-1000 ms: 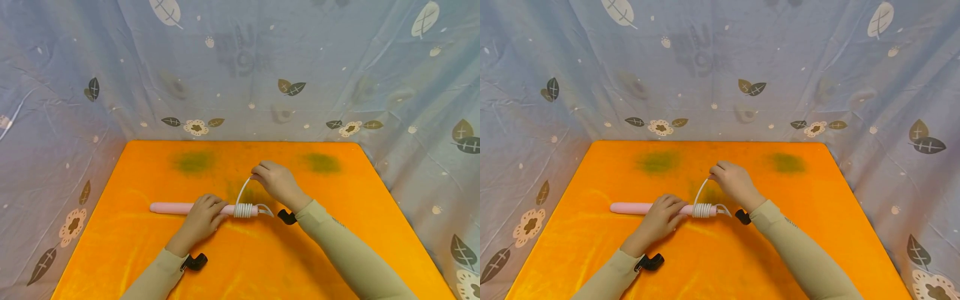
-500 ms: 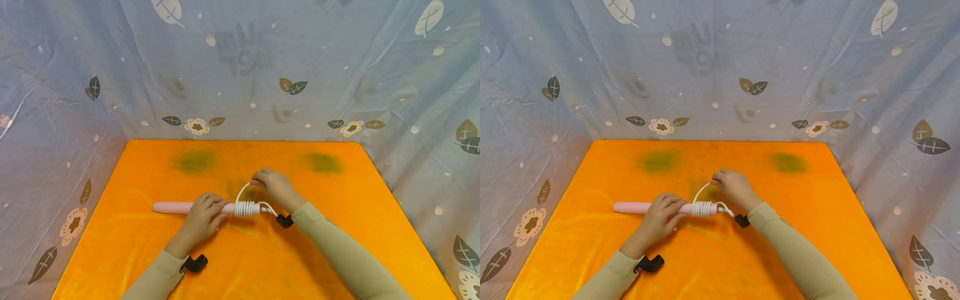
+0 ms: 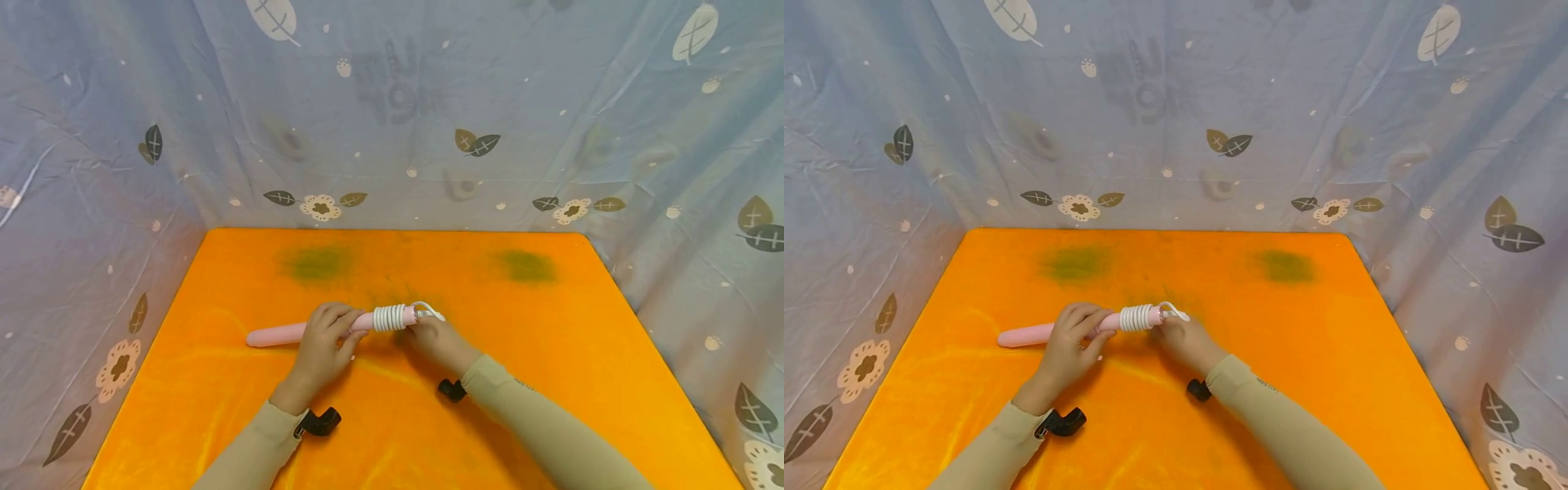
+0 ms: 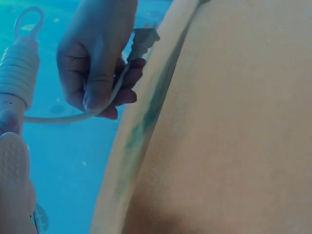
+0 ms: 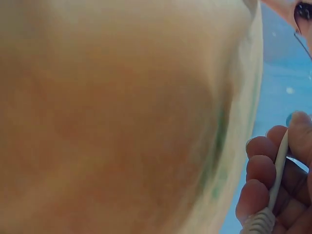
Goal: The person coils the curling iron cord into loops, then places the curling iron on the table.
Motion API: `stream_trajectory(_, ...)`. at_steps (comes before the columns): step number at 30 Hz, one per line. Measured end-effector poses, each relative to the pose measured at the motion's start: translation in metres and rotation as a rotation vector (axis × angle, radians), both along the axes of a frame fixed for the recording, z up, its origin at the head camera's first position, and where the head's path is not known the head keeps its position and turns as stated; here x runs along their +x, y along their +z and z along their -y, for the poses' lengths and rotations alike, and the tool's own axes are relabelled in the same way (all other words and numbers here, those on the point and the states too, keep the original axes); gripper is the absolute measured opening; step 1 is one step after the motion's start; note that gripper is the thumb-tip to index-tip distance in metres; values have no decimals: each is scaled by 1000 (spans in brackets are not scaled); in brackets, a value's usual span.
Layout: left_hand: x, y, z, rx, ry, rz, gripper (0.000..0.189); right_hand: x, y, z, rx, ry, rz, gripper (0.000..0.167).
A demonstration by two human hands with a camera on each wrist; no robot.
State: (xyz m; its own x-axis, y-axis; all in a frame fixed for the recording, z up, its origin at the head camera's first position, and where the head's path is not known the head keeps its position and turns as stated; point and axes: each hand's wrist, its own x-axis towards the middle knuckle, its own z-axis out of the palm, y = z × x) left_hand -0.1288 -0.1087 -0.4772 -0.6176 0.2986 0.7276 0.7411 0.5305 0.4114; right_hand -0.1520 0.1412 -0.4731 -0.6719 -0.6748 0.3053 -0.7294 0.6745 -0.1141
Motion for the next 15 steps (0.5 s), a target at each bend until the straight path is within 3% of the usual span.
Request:
stream_trajectory(1,0,0,0,1,5,-1,36,0,-2,3,35,-3,-85,7)
stream_trajectory(2,0,0,0,3,10,1,36,1,-3,6,33,-16,-85,6)
stream_trajectory(3,0,0,0,4,17,3,36,2,-4,9,-115,-22,29,3)
stream_trajectory(6,0,-2,-1,13,42,13,36,11,-2,17,-127,-58,179,6)
stream_trajectory(8,-1,-4,-1,18,59,15,36,19,1,23,-104,-78,234,9)
stream_trajectory(10,-2,-5,-2,20,79,13,36,27,2,28,-81,-62,206,8)
stream_trajectory(15,-4,-7,0,2,127,29,36,43,7,37,75,-7,27,11)
